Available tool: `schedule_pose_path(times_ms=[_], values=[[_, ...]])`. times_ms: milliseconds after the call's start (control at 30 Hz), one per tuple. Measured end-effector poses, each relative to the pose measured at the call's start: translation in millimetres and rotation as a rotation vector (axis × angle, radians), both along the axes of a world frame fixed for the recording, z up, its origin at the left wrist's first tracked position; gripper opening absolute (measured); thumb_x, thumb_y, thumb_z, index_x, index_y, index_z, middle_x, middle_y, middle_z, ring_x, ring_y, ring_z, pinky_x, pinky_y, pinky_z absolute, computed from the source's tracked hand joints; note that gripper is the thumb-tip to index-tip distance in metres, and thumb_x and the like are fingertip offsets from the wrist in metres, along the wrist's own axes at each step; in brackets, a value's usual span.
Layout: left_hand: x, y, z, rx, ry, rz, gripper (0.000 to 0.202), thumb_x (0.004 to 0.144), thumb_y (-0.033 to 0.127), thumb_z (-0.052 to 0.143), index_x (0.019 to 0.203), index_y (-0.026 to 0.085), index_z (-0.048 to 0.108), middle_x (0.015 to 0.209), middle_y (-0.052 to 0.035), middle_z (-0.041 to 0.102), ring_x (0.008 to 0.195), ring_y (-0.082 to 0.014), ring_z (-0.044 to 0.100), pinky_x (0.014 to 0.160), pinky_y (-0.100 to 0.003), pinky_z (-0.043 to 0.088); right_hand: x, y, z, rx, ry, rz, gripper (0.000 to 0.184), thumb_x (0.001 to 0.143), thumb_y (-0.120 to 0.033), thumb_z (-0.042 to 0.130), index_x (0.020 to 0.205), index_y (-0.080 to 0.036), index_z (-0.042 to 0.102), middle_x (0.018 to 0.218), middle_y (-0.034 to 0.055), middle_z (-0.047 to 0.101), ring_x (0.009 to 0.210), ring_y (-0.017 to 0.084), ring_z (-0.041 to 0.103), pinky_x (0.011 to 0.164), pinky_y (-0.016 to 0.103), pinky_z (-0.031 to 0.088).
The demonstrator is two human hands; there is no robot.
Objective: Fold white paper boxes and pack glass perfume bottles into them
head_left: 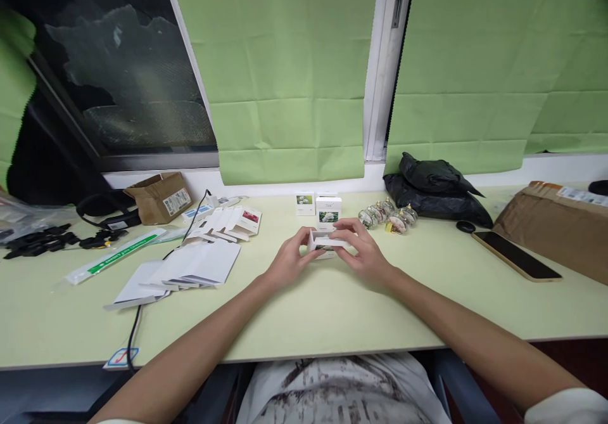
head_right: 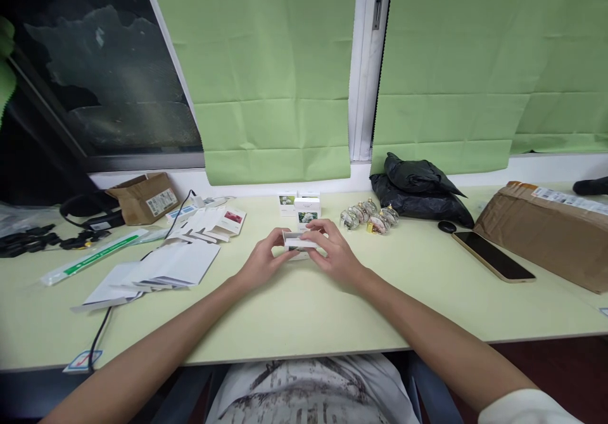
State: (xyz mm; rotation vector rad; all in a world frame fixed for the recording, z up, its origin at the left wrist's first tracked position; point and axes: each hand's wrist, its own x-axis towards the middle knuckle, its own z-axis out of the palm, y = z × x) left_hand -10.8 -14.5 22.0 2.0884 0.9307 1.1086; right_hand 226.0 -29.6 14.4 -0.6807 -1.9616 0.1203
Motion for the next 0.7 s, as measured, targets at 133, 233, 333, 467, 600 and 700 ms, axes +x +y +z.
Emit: schedule_pose_path(times_ms=[133, 233, 333, 467, 600, 700], values=[[-5, 4, -2.7, 0.043, 0.040, 0.051, 0.035, 0.092, 0.046, 0.073, 0.117, 0.024, 0.061, 0.113, -0.0050, 0.069, 0.102, -0.0236, 0.063, 0.094, -0.035, 0.050, -1, -1, 0.4, 0.064, -0.019, -0.049, 0.025, 0.100, -0.019, 0.061, 0.121, -0.032, 0.066, 0.131, 0.0107, 0.056, 0.122, 0.028, 0.058, 0.102, 0.049, 0.052], [-5, 7, -4.6, 0.058, 0.038, 0.056, 0.038, 0.090, 0.046, 0.074, 0.118, 0.025, 0.061, 0.113, -0.0051, 0.069, 0.101, -0.0236, 0.062, 0.095, -0.037, 0.050, -2, -2, 0.2, 0.160, -0.047, -0.084, 0.025, 0.097, -0.020, 0.065, 0.119, -0.031, 0.065, 0.128, 0.0106, 0.060, 0.120, 0.030, 0.058, 0.101, 0.052, 0.051], [-6, 11, -7.0, 0.022, 0.013, 0.048, 0.039, 0.089, 0.043, 0.075, 0.120, 0.025, 0.059, 0.117, -0.0052, 0.069, 0.100, -0.0228, 0.063, 0.093, -0.036, 0.051, -1, -2, -0.6, 0.229, -0.101, -0.087, 0.022, 0.095, -0.019, 0.068, 0.114, -0.030, 0.065, 0.125, 0.0103, 0.063, 0.118, 0.030, 0.058, 0.101, 0.052, 0.050], [-7, 16, -10.0, -0.016, -0.018, 0.053, 0.043, 0.088, 0.038, 0.075, 0.124, 0.026, 0.054, 0.122, -0.0053, 0.067, 0.100, -0.0217, 0.066, 0.090, -0.035, 0.053, 0, -1, -0.8, 0.214, -0.145, -0.047, 0.018, 0.096, -0.019, 0.068, 0.111, -0.028, 0.066, 0.124, 0.0097, 0.065, 0.117, 0.029, 0.059, 0.100, 0.049, 0.051], [-8, 16, -11.0, 0.018, -0.023, 0.066, 0.048, 0.090, 0.036, 0.074, 0.129, 0.027, 0.049, 0.125, -0.0064, 0.063, 0.102, -0.0213, 0.066, 0.093, -0.036, 0.053, 1, 0, -0.7, 0.189, -0.145, -0.039, 0.018, 0.096, -0.022, 0.067, 0.113, -0.028, 0.066, 0.121, 0.0095, 0.068, 0.115, 0.029, 0.061, 0.099, 0.049, 0.052], [-8, 15, -10.7, 0.078, -0.020, 0.090, 0.048, 0.092, 0.036, 0.072, 0.131, 0.026, 0.046, 0.129, -0.0079, 0.059, 0.103, -0.0212, 0.066, 0.095, -0.038, 0.053, 1, 1, -0.7, 0.169, -0.144, -0.050, 0.023, 0.097, -0.024, 0.066, 0.119, -0.029, 0.066, 0.121, 0.0100, 0.068, 0.116, 0.030, 0.061, 0.100, 0.051, 0.052]])
